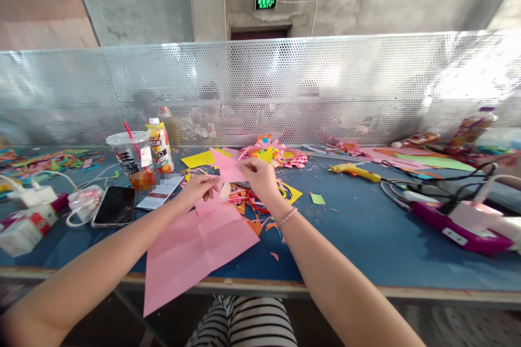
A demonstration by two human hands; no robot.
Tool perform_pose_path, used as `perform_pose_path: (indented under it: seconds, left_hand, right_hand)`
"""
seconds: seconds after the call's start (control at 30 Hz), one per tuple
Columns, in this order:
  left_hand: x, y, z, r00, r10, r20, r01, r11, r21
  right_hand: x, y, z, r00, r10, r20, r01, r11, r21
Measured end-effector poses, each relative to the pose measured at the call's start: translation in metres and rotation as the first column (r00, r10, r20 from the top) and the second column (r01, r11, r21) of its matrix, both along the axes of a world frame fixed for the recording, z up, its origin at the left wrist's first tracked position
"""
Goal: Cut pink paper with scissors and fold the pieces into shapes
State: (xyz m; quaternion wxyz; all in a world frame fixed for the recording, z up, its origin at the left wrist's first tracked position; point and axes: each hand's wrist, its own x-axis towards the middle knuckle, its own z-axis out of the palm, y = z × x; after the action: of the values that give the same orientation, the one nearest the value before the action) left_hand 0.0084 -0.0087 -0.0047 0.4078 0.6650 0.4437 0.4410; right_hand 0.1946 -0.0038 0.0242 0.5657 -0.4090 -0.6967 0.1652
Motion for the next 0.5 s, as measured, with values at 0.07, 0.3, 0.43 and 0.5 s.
perform_pose_path:
  seconds: [0.07, 0.3, 0.43, 0.5]
  left_hand:
    - [0.000, -0.001, 0.002, 0.995, -0.025, 0.098, 0.032, 0.997, -0.069]
    - [0.004, -0.007, 0.006, 0.834, -0.246, 0.494, 0.356, 0.924, -0.142]
    - [0.007, -0.007, 0.001, 0.879, -0.108, 0.464, 0.183, 0.976, -0.120]
    - [0.008, -0.006, -0.001, 0.890, -0.002, 0.456, 0.080, 0.985, -0.153]
  right_hand:
    - [0.007, 0.001, 0.003, 0.996, -0.075, -0.048, 0.077, 0.995, 0.057]
    - [0.000, -0.006, -0.002, 0.978, -0.010, 0.207, -0.040, 0.971, 0.237]
    - [-0.012, -0.009, -0.012, 0.938, 0.101, 0.331, -0.173, 0.965, 0.197]
    - [-0.015, -0.010, -0.014, 0.912, 0.138, 0.386, -0.223, 0.957, 0.184]
